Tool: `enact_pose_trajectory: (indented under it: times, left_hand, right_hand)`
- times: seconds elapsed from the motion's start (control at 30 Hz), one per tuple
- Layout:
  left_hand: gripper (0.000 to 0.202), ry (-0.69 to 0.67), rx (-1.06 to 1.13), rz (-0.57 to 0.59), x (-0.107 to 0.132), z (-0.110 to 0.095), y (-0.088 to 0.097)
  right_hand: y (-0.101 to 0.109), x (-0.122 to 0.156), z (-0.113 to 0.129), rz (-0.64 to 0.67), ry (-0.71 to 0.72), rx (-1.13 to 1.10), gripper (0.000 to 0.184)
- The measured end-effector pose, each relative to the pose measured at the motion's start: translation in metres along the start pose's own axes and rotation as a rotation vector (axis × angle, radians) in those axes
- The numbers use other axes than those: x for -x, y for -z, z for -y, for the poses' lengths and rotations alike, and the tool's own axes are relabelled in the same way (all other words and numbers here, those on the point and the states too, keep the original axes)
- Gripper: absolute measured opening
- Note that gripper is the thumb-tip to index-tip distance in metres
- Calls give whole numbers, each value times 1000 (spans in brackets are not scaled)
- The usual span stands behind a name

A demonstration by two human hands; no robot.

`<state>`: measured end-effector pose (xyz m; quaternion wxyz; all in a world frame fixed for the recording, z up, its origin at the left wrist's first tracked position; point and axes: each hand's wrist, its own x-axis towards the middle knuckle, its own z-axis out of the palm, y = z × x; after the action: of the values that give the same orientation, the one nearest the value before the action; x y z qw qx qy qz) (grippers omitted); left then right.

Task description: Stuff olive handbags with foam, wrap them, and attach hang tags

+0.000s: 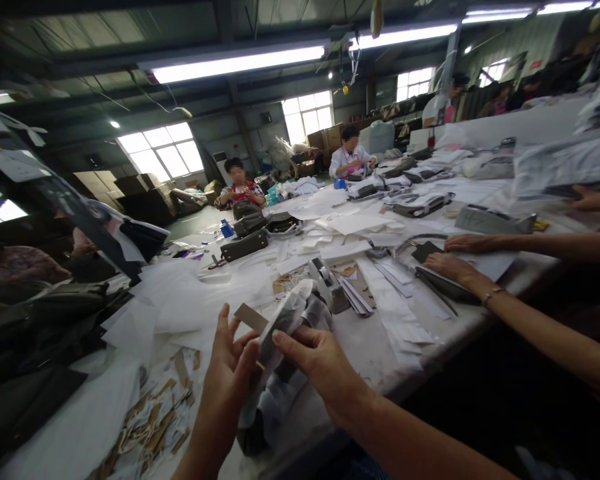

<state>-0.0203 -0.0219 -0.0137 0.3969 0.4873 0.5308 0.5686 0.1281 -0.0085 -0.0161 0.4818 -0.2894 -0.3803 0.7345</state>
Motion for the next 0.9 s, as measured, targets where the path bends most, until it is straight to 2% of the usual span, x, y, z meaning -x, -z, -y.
enact_pose_trajectory:
  times: [0.07,0.13,0.23,0.37,0.43,0.53,0.7,0.9]
  left_hand:
    - [87,96,105,120,-2,-6,1]
    - [67,133,102,195,-6,-10,3]
    - [44,139,37,199,-10,-12,8]
    - [40,113,13,168,-10,-8,11]
    - [38,75,-2,162,-8,-6,11]
    - [29,-26,-66,166,-4,-5,7]
    - [19,-221,-196,125,0,-5,1]
    - [15,-277,-270,105,6,-13,2]
  right_hand:
    - [0,-1,0,-4,2,21,40]
    - [2,-3,2,-20,1,68,38]
    - [9,-2,4,25,-56,50,40]
    - [16,4,-1,95,-96,-230,37]
    - [15,8,-8,101,-47,-255,32]
    - [6,11,-19,85,40,-179,36]
    - [-3,7,-28,-68,130,-55,36]
    - [0,1,-28,-84,138,29,36]
